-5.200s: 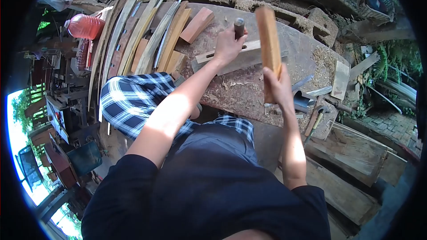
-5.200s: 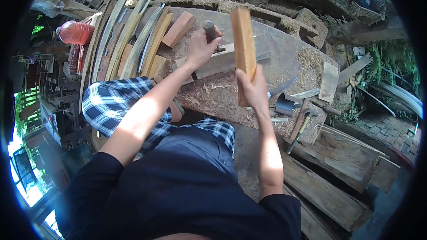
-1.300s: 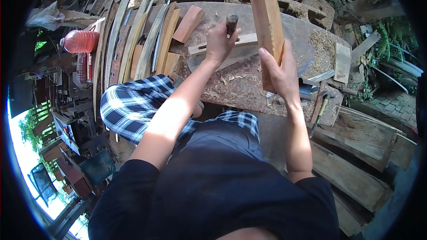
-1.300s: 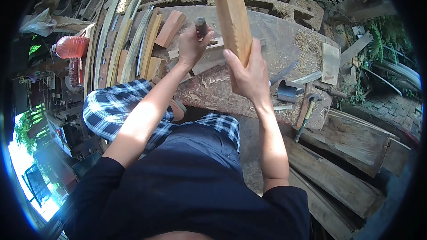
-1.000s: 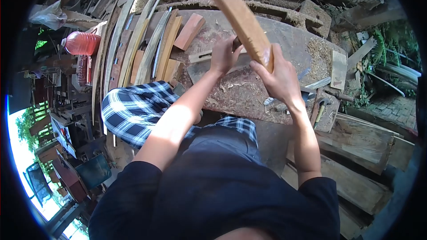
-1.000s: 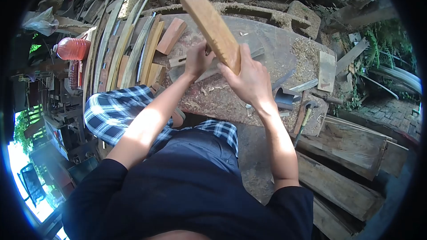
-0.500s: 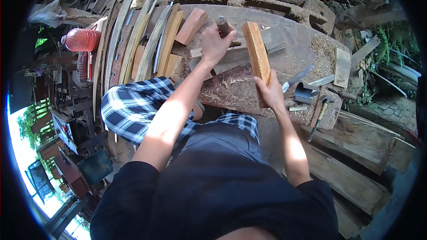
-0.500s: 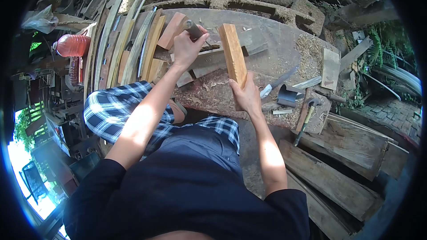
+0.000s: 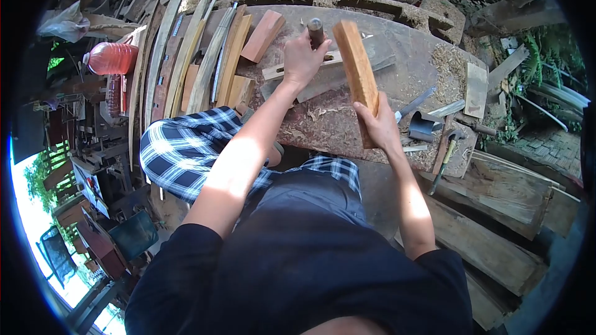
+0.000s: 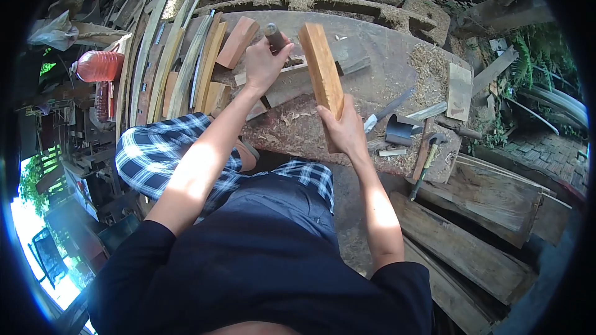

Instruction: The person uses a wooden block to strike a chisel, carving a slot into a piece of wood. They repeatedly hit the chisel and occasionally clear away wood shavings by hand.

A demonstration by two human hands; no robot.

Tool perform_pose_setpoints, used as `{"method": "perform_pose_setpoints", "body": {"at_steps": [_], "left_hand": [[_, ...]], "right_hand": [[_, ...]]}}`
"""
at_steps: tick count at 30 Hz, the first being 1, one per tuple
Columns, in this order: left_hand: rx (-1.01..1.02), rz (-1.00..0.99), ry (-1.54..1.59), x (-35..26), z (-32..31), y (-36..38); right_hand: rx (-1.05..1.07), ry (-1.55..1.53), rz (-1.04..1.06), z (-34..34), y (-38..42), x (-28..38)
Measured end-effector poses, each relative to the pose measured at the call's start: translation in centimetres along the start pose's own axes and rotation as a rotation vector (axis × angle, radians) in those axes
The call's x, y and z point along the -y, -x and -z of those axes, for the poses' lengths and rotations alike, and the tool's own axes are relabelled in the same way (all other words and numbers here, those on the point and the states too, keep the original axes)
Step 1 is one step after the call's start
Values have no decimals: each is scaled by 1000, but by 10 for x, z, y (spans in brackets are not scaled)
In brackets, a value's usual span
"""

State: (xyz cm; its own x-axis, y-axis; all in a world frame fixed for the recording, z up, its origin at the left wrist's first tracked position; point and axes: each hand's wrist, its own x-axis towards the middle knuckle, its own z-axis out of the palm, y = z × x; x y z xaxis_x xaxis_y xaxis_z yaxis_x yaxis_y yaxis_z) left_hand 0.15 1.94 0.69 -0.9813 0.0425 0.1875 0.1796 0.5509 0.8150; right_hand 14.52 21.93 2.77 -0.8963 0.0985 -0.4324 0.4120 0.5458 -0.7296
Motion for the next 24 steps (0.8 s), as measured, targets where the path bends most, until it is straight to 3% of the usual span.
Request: {"method": "perform_pose_setpoints", "body": {"at_steps": [3, 5, 8, 9, 12, 14, 17, 21, 24], "left_hand": [[-7, -4, -32, 1, -3, -1], [-13, -43, 18, -2, -3, -2], [21, -49, -156, -9, -1, -1], [25, -33, -101, -12, -1, 0], [100, 12, -154, -18, 0, -1], [61, -27, -118, -8, -3, -1], [33, -61, -77, -10, -2, 0], [95, -88, -140, -7, -4, -1], [54, -89, -88, -8, 0, 5]], "right_hand": [[-71, -133, 127, 29, 11, 63], [-196, -234, 386, 47, 19, 105], [-207, -107, 428, 56, 14, 126], [-109, 126, 338, 60, 7, 124], [-79, 390, 416, 62, -5, 119], [5, 286, 354, 68, 3, 128], [-181, 50, 457, 63, 6, 137], [-64, 402, 415, 61, -11, 115], [-87, 155, 402, 62, 6, 132]]}}
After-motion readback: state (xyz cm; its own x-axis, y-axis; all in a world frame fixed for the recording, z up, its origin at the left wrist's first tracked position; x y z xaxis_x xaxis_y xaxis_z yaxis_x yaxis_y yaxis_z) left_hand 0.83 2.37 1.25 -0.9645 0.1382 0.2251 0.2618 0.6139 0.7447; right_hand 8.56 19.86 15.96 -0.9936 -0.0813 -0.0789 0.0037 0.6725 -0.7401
